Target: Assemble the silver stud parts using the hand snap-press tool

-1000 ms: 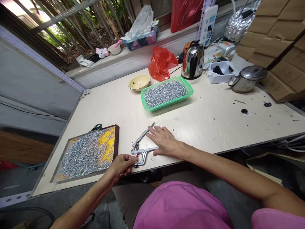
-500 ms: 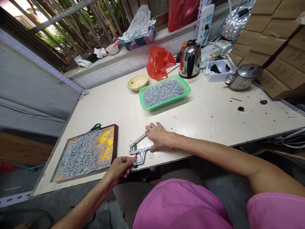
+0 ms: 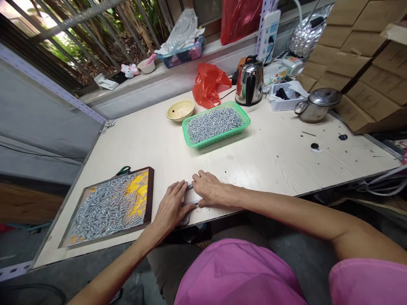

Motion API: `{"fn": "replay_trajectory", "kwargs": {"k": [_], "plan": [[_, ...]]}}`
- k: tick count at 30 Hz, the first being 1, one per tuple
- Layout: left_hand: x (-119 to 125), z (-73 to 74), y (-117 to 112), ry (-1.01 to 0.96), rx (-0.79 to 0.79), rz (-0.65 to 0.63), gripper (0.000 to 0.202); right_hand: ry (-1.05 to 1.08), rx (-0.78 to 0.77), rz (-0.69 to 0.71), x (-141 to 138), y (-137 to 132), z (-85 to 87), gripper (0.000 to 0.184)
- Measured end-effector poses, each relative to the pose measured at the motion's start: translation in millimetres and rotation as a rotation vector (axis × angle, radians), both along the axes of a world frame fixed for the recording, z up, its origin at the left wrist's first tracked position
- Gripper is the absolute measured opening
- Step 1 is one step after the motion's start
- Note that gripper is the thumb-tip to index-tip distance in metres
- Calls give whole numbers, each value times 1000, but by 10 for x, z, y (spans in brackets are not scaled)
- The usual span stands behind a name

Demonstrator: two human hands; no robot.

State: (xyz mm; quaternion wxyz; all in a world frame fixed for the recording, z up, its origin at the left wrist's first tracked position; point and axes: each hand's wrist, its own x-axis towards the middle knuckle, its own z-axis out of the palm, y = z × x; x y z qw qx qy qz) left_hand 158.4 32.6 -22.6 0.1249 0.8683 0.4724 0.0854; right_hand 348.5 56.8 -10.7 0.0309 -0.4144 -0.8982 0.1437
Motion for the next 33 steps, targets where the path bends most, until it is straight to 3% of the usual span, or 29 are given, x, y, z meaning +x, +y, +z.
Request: {"fn": "replay_trajectory", "kwargs": {"k": [4, 13, 18, 22, 25, 29, 33], "plan": [[76, -54, 75, 79, -74, -67, 53, -10, -36, -12, -24, -9, 7, 43], [163, -42, 145, 123, -118, 87, 24, -21, -87, -75, -87, 85, -84, 11], [185, 2, 249, 124, -112, 98, 12, -20, -119, -74, -119, 183, -121, 11], [155, 3, 257, 117, -77, 106, 23, -27, -63, -71, -84, 255, -78, 18], [139, -104, 152, 48, 6, 115, 37, 21, -60, 31, 4, 345, -64, 37], [210, -352, -123, -67, 143, 35, 37, 51, -34, -1, 123, 474, -146, 14], [349, -489, -330, -106, 176, -4, 34, 46, 36, -33, 157, 651, -259, 10]]}}
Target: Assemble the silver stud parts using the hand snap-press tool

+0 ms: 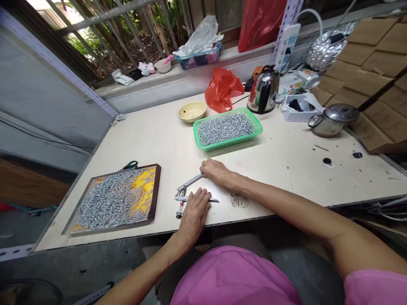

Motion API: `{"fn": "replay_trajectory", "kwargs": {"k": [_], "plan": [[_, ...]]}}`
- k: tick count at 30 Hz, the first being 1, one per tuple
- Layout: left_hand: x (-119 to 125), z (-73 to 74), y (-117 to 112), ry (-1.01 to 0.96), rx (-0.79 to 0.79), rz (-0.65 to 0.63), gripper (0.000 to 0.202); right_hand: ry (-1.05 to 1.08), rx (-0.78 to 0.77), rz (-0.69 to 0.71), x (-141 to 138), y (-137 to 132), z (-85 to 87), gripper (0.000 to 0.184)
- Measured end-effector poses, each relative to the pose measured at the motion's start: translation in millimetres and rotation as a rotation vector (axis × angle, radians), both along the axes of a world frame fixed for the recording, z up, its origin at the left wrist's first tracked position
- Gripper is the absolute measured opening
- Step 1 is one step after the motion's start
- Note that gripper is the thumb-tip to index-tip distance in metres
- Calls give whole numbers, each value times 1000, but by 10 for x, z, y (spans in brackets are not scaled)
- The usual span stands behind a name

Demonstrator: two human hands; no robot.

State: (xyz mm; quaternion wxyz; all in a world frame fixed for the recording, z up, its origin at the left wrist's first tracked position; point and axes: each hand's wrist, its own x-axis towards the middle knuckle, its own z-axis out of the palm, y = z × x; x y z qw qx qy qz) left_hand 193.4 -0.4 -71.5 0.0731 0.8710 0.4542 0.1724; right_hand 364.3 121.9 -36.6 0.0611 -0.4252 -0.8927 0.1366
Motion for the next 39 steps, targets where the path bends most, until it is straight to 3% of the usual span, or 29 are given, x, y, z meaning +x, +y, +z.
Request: {"fn": "replay_trajectory", "kwargs": {"k": [5, 10, 14, 16, 18, 20, 21, 24, 27, 30, 34, 39], "plan": [[84, 38, 15, -31, 17, 24, 32, -83, 76, -15, -254, 45, 67, 13], [25, 123, -140, -72, 13, -56, 25, 17, 135, 466, -788, -328, 179, 11], [-333, 377, -357, -173, 42, -222, 24, -10, 192, 634, -981, -481, 118, 17], [-658, 538, -317, -200, 134, -82, 27, 25, 205, 662, -966, -472, 48, 14], [-1036, 655, -151, -140, 185, 213, 25, 96, 224, 703, -913, -452, -30, 6], [-1387, 689, 84, -49, 195, 413, 21, 153, 249, 755, -862, -451, -89, 1], [-1528, 675, 201, -6, 169, 450, 22, 161, 257, 772, -849, -462, -105, 1], [-1752, 569, 468, 134, 48, 473, 26, 116, 258, 715, -880, -538, -83, 10], [-1731, 488, 596, 257, -35, 487, 27, 15, 247, 617, -982, -632, 17, 12], [-1642, 487, 652, 319, -66, 486, 28, -15, 193, 617, -1053, -658, 137, 9], [-1605, 512, 684, 309, -120, 503, 23, -32, 51, 559, -1076, -570, 219, 8], [-1617, 505, 670, 207, -78, 581, 20, 82, -36, 448, -1104, -502, 98, 16]]}}
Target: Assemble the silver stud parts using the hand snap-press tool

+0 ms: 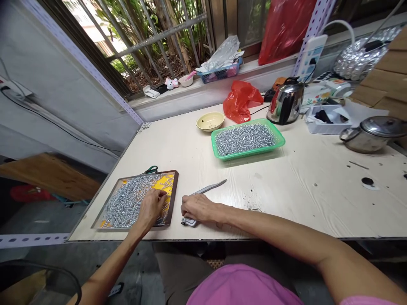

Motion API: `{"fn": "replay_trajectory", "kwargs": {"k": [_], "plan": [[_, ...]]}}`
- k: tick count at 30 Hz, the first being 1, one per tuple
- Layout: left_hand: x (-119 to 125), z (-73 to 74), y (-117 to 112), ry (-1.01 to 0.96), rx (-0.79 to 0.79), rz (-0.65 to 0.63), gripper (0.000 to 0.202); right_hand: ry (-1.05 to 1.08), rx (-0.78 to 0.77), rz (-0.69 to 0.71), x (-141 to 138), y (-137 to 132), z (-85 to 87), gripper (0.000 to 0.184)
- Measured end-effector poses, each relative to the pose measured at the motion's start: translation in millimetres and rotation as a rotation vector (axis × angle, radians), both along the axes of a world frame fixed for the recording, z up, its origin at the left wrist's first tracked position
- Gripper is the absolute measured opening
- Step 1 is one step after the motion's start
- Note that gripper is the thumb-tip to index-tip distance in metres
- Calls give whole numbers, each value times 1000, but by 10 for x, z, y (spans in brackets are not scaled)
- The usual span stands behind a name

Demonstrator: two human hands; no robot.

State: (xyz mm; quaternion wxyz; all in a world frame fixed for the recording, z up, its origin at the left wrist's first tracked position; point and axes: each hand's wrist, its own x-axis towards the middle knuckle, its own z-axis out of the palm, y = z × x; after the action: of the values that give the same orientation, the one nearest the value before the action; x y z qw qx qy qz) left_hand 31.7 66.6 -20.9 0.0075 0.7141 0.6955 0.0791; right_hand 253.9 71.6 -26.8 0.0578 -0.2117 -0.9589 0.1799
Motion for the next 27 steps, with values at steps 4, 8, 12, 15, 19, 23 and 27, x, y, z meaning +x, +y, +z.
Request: {"fn": "replay_trajectory", "kwargs": {"k": [4, 8, 12, 15, 19, 23, 27], "plan": [[54, 72, -63, -140, 67, 45, 18, 20, 133, -16, 30, -30, -68, 14], [251, 170, -350, -305, 146, -4, 18, 113, -30, 38, 143, 26, -42, 18], [574, 99, -795, -341, 97, -359, 18, 132, -11, -137, 249, 108, -77, 22], [810, -55, -1011, -312, 55, -561, 27, -37, 41, -290, 323, 143, -90, 22], [1072, -272, -1079, -264, 67, -598, 28, -128, -5, -300, 497, 195, 17, 20], [1300, -373, -1044, -231, 96, -624, 31, -132, 38, -338, 590, 236, 95, 19], [1438, -276, -1068, -333, 88, -550, 19, -47, 113, -269, 380, 213, 28, 16]]}}
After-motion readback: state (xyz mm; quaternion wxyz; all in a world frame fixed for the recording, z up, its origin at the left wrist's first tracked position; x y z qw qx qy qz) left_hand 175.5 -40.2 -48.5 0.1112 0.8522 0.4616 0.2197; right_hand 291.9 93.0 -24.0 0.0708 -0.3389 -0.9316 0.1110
